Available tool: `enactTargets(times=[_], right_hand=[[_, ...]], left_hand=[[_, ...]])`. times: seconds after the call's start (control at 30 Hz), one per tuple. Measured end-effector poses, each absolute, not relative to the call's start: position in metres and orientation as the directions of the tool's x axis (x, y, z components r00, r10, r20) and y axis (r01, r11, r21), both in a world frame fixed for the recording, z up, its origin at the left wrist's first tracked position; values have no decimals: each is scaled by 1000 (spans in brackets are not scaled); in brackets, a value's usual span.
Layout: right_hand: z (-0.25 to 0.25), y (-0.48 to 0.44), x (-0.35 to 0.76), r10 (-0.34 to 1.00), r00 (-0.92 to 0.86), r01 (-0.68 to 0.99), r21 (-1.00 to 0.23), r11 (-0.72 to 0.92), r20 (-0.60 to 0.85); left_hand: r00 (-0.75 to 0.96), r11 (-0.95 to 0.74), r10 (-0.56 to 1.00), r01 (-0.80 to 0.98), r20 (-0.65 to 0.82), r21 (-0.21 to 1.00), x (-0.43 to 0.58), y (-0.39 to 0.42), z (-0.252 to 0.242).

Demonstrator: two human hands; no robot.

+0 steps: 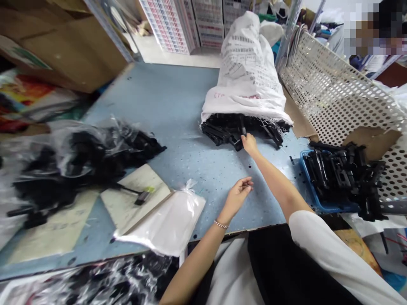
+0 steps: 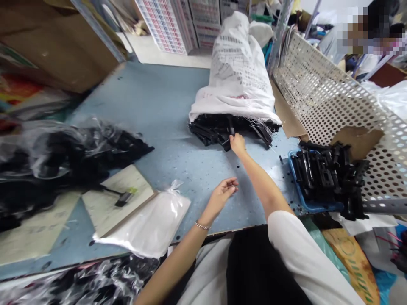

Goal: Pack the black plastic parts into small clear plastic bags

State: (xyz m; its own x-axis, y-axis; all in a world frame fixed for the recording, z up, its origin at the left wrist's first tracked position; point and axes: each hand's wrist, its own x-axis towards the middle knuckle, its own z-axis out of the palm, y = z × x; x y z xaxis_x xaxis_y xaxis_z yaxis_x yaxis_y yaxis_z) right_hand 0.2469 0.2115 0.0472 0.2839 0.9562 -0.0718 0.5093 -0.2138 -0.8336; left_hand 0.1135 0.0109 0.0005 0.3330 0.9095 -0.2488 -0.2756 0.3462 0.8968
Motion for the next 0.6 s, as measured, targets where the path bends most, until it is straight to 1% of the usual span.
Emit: enactTargets(times=[0.07, 0.13, 0.17, 0.23, 0.27, 0.3, 0.33, 0.37, 0.4, 0.43, 0.47, 0.5, 0.53, 0.57, 0.6], right_hand=[[44, 193, 253, 963, 257, 479, -854, -204, -86], [36, 155, 257, 976, 189, 419, -889, -184, -113], [31, 131, 258, 982, 136, 378, -909, -173, -130], [24, 82, 259, 982, -85, 180, -972, -150, -167], [22, 62, 260, 975, -132, 155, -976, -155, -176], [24, 45, 263, 974, -154, 148, -978, -144, -167], [28, 33, 266, 983, -130, 189, -977, -100, -126], [33, 27, 270, 996, -76, 262, -965, -32, -53], [40, 26, 274, 998, -29, 352, -934, 62, 55], [48, 30, 277, 983, -11, 457, -873, 170, 186], [55, 37, 279, 949, -32, 557, -783, 276, 312], [61, 47, 279, 908, -89, 631, -682, 369, 408], [66, 58, 277, 868, -166, 678, -585, 446, 468], [69, 68, 274, 837, -235, 704, -508, 497, 494], [70, 76, 270, 826, -270, 720, -466, 514, 494]], left_hand=[[263, 316, 934, -298, -241, 901, 104, 24, 4], [182, 293, 953, -368, -240, 883, 101, 40, 11], [163, 286, 957, -425, -238, 859, 102, 47, 16], [195, 299, 954, -545, -228, 783, 107, 59, 28], [223, 312, 949, -590, -222, 745, 110, 61, 35], [243, 324, 945, -610, -219, 723, 113, 62, 41], [249, 331, 943, -607, -223, 722, 116, 60, 47], [243, 334, 942, -588, -232, 737, 117, 56, 52], [237, 336, 941, -558, -242, 759, 118, 51, 57], [238, 345, 937, -523, -255, 780, 118, 45, 60], [253, 365, 928, -488, -272, 793, 118, 38, 63], [278, 396, 914, -461, -294, 794, 117, 31, 65], [304, 429, 898, -444, -318, 786, 117, 25, 67], [321, 458, 883, -434, -342, 776, 116, 21, 68], [325, 478, 873, -429, -363, 766, 116, 17, 69]])
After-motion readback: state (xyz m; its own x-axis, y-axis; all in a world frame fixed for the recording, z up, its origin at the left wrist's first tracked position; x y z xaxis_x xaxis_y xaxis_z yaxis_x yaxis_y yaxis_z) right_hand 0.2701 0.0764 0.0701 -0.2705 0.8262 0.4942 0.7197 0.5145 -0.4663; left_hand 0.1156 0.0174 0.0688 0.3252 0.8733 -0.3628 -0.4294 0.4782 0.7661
